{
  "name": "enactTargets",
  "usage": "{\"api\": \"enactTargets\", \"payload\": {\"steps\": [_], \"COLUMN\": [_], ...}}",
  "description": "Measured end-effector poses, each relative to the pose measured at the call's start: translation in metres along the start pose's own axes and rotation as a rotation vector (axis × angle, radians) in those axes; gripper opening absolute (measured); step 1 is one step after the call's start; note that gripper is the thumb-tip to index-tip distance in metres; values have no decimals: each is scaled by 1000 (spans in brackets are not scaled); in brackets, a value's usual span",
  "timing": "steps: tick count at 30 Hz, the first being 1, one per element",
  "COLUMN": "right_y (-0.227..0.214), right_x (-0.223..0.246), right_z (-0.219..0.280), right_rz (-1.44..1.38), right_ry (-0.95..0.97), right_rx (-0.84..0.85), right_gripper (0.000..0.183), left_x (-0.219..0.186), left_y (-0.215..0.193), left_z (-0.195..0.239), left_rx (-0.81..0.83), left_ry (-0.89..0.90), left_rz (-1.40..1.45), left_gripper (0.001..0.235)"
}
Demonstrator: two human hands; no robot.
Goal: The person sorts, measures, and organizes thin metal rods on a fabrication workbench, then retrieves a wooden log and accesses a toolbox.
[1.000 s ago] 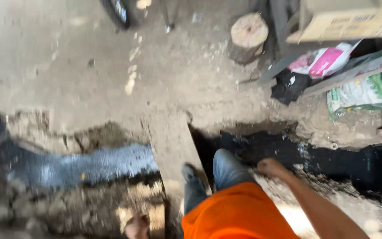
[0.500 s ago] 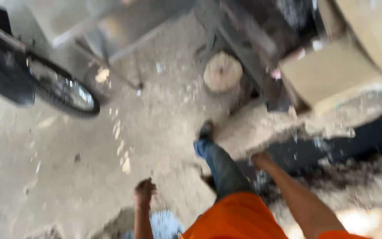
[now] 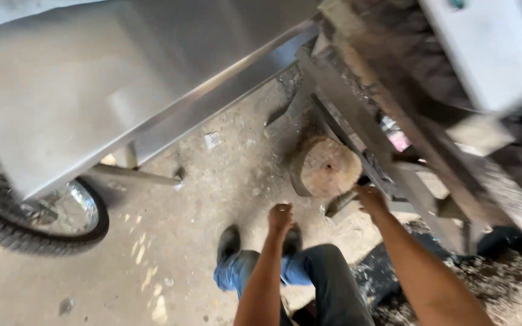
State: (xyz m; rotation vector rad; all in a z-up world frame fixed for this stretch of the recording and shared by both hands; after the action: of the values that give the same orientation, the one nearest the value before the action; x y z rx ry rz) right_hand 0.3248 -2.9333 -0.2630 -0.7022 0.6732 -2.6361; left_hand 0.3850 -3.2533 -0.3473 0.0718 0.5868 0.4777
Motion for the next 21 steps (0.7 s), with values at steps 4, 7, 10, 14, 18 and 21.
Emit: {"api": "enactTargets", "payload": {"steps": [4, 7, 10, 14, 18, 21], "right_y": [-11, -9, 4, 19, 33, 42], "right_x": [36, 62, 70, 80, 86, 66], "right_z": [-56, -82, -94, -95, -86, -67], "right_rz": [411, 519, 537, 549, 474, 328], "right_ry": [-131, -184, -184, -136, -63, -52], "right_rx": [-423, -492, -461, -475, -520, -488], "right_gripper": [86, 94, 98, 106, 108, 106], "left_x": [19, 22, 27, 40, 34, 20], "left_y": [24, 48, 68, 82, 79, 72], "left_z": [-94, -141, -167, -206, -212, -183], "left_rx": [-6, 33, 120, 251, 281, 279], "left_ry": [39, -135, -303, -361, -341, -293], "left_rz": [-154, -6, 183, 323, 326, 410], "left_gripper": [53, 79, 97, 106, 109, 107]}}
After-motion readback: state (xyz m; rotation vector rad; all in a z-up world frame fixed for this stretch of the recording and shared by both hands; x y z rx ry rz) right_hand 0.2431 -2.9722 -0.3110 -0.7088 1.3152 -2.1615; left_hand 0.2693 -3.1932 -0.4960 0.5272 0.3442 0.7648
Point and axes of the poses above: each hand's wrist, its own z-axis away from the middle knuckle, its own y-axis out of the palm, x = y × z, the point moved 3 cm from there along -z, towards the middle knuckle, and after that the axes turned 14 degrees about z, right-handed, at the moved point
